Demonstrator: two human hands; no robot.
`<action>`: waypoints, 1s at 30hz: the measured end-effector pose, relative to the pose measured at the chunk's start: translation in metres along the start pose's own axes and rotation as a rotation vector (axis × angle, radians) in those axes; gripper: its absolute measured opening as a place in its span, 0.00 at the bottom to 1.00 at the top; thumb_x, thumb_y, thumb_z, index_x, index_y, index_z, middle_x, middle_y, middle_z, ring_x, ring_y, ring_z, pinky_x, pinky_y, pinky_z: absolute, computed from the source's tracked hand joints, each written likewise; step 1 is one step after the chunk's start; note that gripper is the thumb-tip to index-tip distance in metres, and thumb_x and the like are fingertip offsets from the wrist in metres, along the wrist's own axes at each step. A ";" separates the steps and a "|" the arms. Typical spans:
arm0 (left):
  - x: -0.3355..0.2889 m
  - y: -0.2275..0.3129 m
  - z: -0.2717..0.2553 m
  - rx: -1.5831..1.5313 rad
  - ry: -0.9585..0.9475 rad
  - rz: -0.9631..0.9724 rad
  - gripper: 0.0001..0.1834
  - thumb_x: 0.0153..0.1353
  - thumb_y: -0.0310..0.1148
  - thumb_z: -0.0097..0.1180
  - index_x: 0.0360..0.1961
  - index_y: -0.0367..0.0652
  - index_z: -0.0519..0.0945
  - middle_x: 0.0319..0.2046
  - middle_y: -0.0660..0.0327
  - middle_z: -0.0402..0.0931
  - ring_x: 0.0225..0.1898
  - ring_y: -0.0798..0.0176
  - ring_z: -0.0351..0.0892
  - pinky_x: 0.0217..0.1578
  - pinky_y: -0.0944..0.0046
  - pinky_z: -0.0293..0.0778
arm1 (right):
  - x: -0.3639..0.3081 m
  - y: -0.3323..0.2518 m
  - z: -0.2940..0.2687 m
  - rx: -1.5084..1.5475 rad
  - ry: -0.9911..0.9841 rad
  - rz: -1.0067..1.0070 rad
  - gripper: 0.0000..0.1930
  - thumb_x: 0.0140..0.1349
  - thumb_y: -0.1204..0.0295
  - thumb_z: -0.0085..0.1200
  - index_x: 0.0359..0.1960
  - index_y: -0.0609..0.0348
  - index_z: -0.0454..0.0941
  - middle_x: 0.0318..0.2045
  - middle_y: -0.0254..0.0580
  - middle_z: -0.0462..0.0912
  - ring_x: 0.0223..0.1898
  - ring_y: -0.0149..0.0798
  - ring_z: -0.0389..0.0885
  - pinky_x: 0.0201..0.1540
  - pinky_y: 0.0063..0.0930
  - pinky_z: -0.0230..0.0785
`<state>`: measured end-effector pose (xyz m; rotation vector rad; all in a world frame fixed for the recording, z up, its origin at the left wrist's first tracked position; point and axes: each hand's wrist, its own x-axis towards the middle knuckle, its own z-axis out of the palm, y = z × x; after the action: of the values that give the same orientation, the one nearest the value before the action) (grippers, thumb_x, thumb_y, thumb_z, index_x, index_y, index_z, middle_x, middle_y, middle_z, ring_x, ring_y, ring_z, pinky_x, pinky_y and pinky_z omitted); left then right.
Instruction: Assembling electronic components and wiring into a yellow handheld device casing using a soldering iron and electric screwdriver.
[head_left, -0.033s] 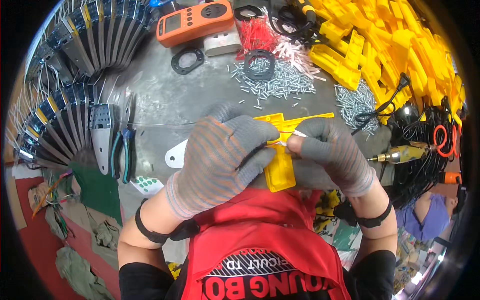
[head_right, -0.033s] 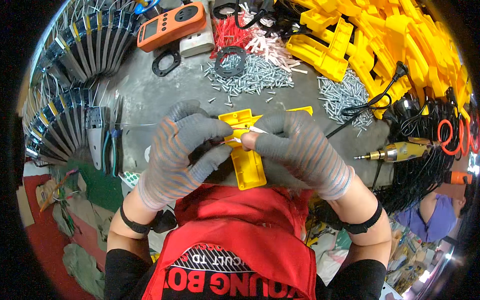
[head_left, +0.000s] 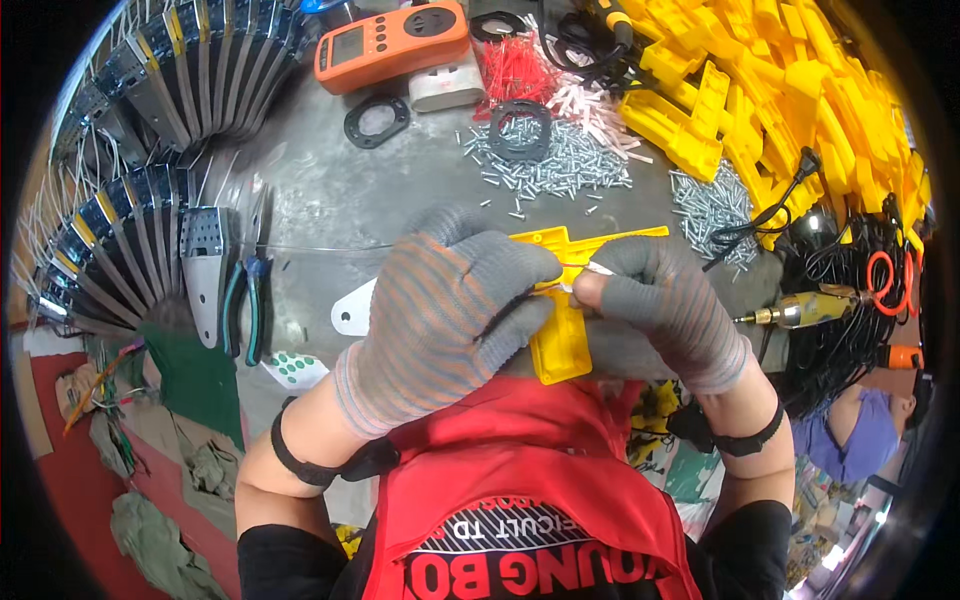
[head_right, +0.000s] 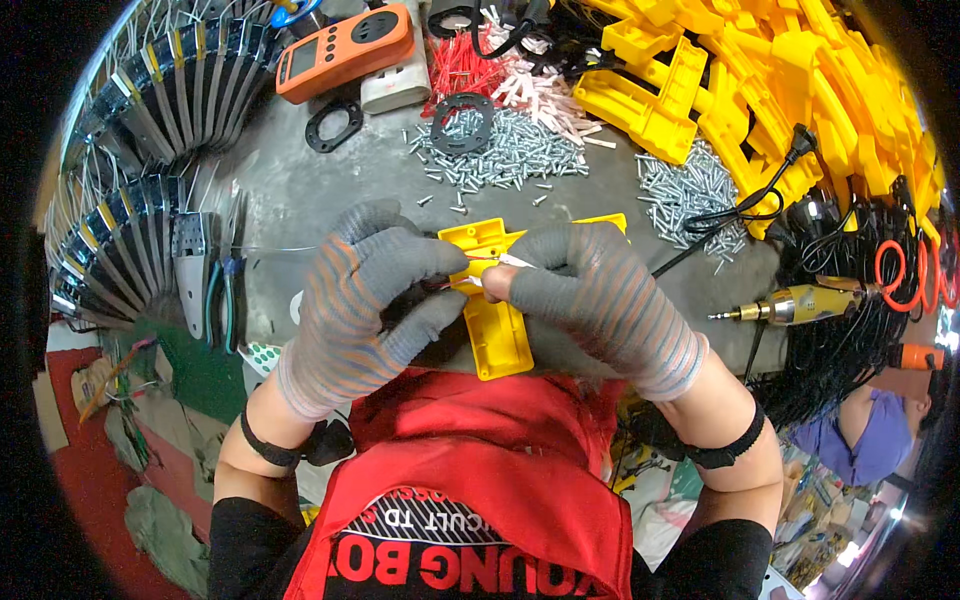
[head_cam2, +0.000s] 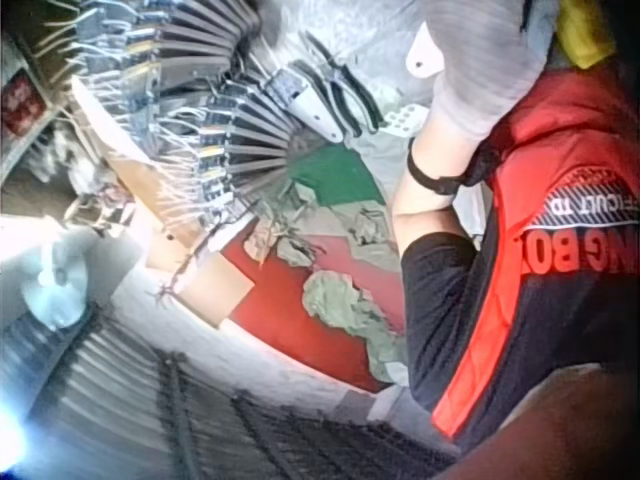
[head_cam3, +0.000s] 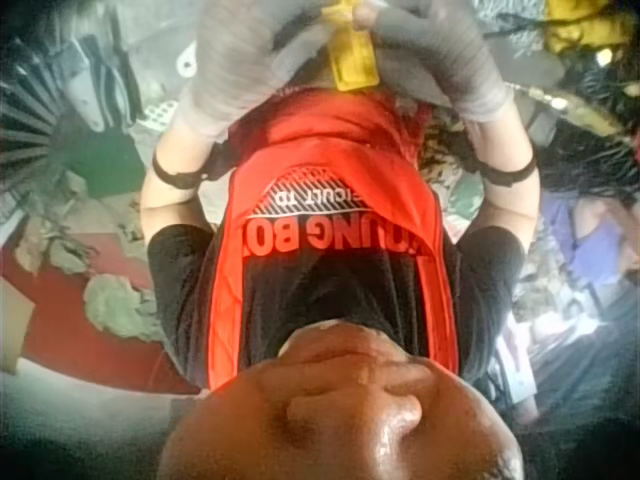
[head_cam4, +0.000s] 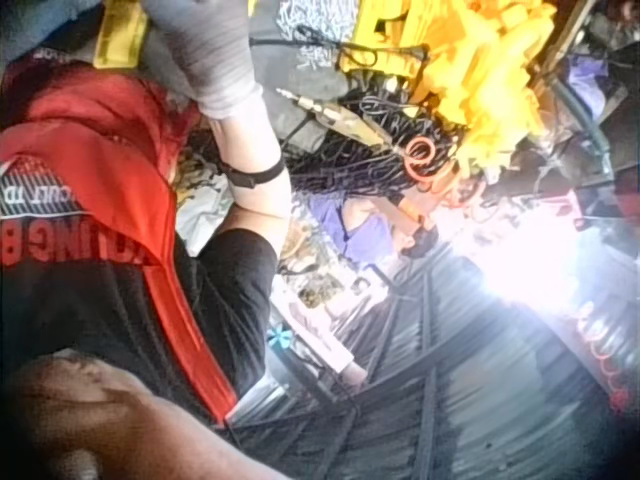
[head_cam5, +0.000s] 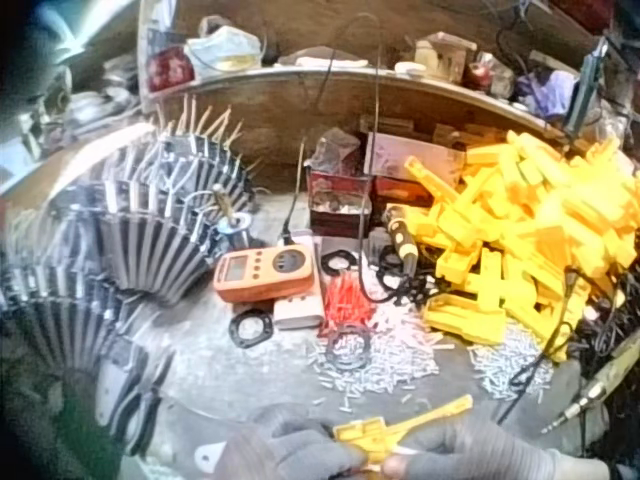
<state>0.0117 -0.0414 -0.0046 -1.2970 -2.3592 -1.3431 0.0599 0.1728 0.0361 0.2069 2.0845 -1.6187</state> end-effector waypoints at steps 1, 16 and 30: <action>0.001 0.001 0.000 0.055 -0.011 0.021 0.16 0.46 0.29 0.67 0.39 0.46 0.80 0.28 0.62 0.77 0.34 0.53 0.75 0.43 0.54 0.69 | 0.000 -0.001 0.001 -0.009 0.016 -0.005 0.19 0.61 0.57 0.56 0.31 0.65 0.81 0.23 0.30 0.77 0.29 0.23 0.70 0.34 0.22 0.65; 0.002 -0.010 0.002 -0.021 0.015 0.046 0.09 0.48 0.29 0.66 0.30 0.44 0.79 0.28 0.60 0.76 0.34 0.51 0.75 0.42 0.55 0.70 | -0.005 -0.013 -0.019 0.124 -0.038 0.135 0.17 0.59 0.59 0.57 0.27 0.64 0.80 0.23 0.27 0.75 0.27 0.22 0.68 0.30 0.20 0.62; 0.009 0.003 0.001 0.333 -0.005 0.274 0.17 0.43 0.32 0.67 0.38 0.47 0.81 0.28 0.64 0.75 0.34 0.56 0.76 0.37 0.54 0.71 | -0.002 -0.006 -0.008 0.302 -0.101 0.189 0.16 0.63 0.62 0.57 0.33 0.66 0.79 0.24 0.29 0.77 0.26 0.23 0.71 0.31 0.19 0.66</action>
<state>0.0087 -0.0348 0.0011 -1.4488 -2.1861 -0.8292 0.0571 0.1794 0.0438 0.4017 1.6849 -1.7791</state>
